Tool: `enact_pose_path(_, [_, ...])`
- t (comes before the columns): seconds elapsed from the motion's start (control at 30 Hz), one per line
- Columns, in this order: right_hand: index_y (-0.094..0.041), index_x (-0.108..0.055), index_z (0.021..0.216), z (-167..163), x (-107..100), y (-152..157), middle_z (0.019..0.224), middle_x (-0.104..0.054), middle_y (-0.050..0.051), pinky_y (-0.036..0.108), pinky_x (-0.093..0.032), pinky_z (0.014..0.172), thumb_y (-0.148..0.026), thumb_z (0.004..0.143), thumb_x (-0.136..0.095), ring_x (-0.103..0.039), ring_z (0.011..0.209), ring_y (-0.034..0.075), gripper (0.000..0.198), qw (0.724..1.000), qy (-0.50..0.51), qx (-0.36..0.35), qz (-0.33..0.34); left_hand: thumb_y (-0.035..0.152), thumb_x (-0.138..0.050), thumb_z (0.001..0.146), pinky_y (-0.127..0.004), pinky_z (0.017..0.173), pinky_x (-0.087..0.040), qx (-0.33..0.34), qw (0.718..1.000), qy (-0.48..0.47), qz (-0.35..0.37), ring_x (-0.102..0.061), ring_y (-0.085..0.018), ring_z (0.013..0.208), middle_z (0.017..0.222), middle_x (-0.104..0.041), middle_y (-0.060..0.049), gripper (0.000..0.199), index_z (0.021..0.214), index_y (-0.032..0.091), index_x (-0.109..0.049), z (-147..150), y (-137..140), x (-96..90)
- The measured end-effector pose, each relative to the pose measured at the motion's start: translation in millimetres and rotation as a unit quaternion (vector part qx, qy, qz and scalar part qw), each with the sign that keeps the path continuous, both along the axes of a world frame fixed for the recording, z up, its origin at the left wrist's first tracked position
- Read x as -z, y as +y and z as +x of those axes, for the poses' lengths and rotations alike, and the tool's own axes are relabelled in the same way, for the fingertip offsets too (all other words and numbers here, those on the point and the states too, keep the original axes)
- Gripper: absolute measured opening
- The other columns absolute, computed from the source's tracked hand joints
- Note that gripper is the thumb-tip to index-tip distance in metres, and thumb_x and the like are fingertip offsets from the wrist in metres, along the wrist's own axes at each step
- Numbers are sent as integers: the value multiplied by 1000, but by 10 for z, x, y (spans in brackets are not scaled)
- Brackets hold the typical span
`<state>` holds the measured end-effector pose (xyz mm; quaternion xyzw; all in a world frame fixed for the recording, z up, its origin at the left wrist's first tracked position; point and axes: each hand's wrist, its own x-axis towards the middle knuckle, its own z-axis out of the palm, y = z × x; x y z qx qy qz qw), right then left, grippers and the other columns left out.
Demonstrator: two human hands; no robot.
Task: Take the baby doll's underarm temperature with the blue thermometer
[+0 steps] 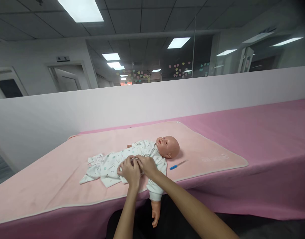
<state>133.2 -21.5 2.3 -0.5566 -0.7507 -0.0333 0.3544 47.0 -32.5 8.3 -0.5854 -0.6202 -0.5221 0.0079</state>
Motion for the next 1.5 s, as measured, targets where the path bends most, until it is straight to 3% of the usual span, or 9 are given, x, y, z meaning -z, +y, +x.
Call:
enact_pose_path(0.4, [-22, -57, 94, -22, 4, 14, 75, -68, 4, 22, -40, 56, -33, 93, -34, -63, 66, 16, 26, 998, -48, 16, 27, 27, -41, 80, -38, 88, -23, -18, 1000, 1, 18, -53, -19, 89, 85, -62, -1, 18, 79, 23, -59, -30, 37, 1])
enact_pose_path(0.83, [-21, -59, 92, -10, 76, 96, 76, -67, 4, 20, -37, 56, -36, 94, -29, -61, 67, 14, 33, 999, -13, 20, 39, 23, -44, 76, -36, 90, -28, 10, 996, -76, 46, -58, -17, 83, 79, -67, 0, 22, 74, 24, -66, -67, 33, 34])
enact_pose_path(1.1, [-22, -58, 102, 7, 67, 90, 87, -67, 3, 22, -41, 65, -29, 93, -33, -62, 78, 14, 27, 998, 45, -6, 34, 24, -40, 78, -36, 90, -30, 7, 994, -100, 50, -57, -18, 83, 81, -66, -1, 25, 75, 23, -64, -71, 34, 36])
enact_pose_path(1.5, [-22, -59, 100, 18, 53, 68, 92, -67, 1, 22, -40, 69, -26, 92, -34, -60, 81, 14, 26, 995, 86, -32, 39, 24, -44, 75, -40, 87, -25, -19, 1000, -20, 0, -51, -22, 88, 80, -64, -2, 15, 77, 23, -59, -38, 47, 55])
